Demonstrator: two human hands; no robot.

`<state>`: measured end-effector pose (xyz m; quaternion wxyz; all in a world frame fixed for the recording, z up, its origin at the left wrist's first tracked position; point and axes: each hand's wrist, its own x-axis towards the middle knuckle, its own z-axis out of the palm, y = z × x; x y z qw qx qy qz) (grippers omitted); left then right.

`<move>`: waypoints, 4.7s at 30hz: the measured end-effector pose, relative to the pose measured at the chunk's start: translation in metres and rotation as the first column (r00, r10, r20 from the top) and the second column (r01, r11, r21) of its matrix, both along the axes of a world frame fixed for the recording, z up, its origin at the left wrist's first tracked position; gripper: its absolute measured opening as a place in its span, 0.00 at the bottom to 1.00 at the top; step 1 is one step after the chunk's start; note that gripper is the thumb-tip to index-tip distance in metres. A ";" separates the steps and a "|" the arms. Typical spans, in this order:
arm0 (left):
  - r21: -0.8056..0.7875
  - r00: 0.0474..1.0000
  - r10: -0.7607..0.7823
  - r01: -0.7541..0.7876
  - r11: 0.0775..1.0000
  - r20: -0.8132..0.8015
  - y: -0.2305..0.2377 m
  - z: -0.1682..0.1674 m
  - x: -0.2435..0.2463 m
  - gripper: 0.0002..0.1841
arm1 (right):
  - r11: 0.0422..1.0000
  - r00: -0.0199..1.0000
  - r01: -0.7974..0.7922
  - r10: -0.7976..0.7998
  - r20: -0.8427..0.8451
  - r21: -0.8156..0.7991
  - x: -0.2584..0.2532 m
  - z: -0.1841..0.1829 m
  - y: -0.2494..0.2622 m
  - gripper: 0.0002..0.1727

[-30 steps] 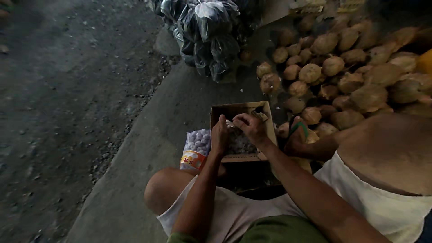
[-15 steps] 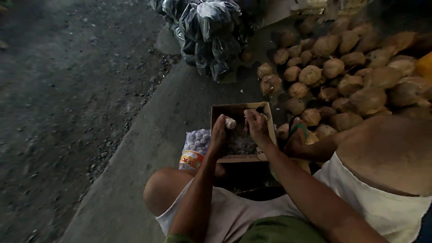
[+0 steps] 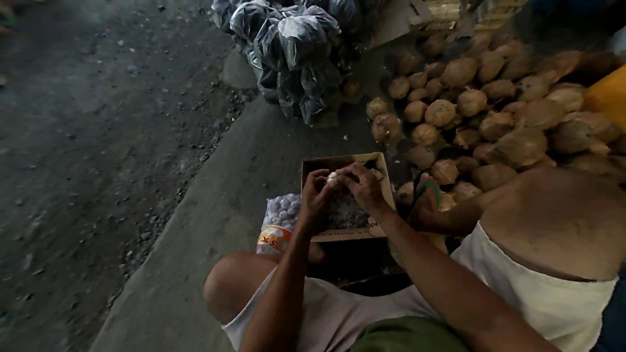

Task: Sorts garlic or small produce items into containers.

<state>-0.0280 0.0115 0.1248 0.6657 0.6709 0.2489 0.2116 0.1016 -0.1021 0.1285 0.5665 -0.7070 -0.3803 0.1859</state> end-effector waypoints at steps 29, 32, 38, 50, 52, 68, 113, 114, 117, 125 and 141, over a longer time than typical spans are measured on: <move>-0.139 0.993 0.008 0.009 0.990 0.116 -0.002 0.005 0.003 0.21 | 0.972 0.960 0.231 -0.233 -0.154 -0.027 -0.008 0.007 0.002 0.14; -0.184 0.992 -0.018 0.041 0.982 0.124 0.002 0.004 0.000 0.22 | 0.985 0.984 0.172 -0.172 -0.039 0.012 -0.001 0.004 -0.001 0.15; -0.144 0.996 0.027 -0.015 0.989 0.082 0.000 0.000 0.001 0.19 | 0.995 0.947 0.079 -0.096 0.306 0.066 -0.005 -0.004 0.001 0.11; -0.006 0.999 0.009 -0.009 1.000 -0.040 0.001 0.012 0.003 0.18 | 0.996 0.907 0.080 -0.092 0.411 0.047 -0.008 -0.002 -0.002 0.08; 0.020 0.999 0.001 0.000 1.000 -0.045 0.001 0.010 0.003 0.18 | 0.993 0.882 0.109 -0.113 0.458 0.036 -0.010 -0.008 0.000 0.08; 0.002 0.998 0.006 -0.006 1.000 -0.062 0.003 0.015 0.002 0.14 | 0.992 0.978 0.124 -0.118 0.172 -0.023 -0.011 -0.006 -0.002 0.11; -0.474 0.932 -0.072 -0.113 0.873 -0.355 0.002 0.005 0.005 0.31 | 0.952 0.970 -0.222 0.194 -0.143 -0.209 -0.019 0.002 -0.001 0.17; -0.433 0.927 -0.089 -0.084 0.897 -0.364 0.004 0.002 0.004 0.32 | 0.960 0.971 -0.204 0.175 -0.161 -0.189 -0.020 0.004 -0.001 0.13; -0.307 0.915 -0.099 -0.028 0.951 -0.391 0.002 0.004 0.002 0.33 | 0.957 0.978 -0.196 0.174 -0.120 -0.213 -0.017 0.004 -0.001 0.13; -0.239 0.907 -0.085 -0.017 0.971 -0.413 0.005 0.003 0.001 0.36 | 0.971 0.989 -0.145 0.139 -0.043 -0.193 -0.015 0.003 -0.002 0.11; -0.363 0.885 -0.033 -0.156 0.919 -0.464 -0.002 0.007 0.004 0.42 | 0.954 0.958 -0.246 0.212 -0.194 -0.172 -0.019 -0.004 -0.001 0.19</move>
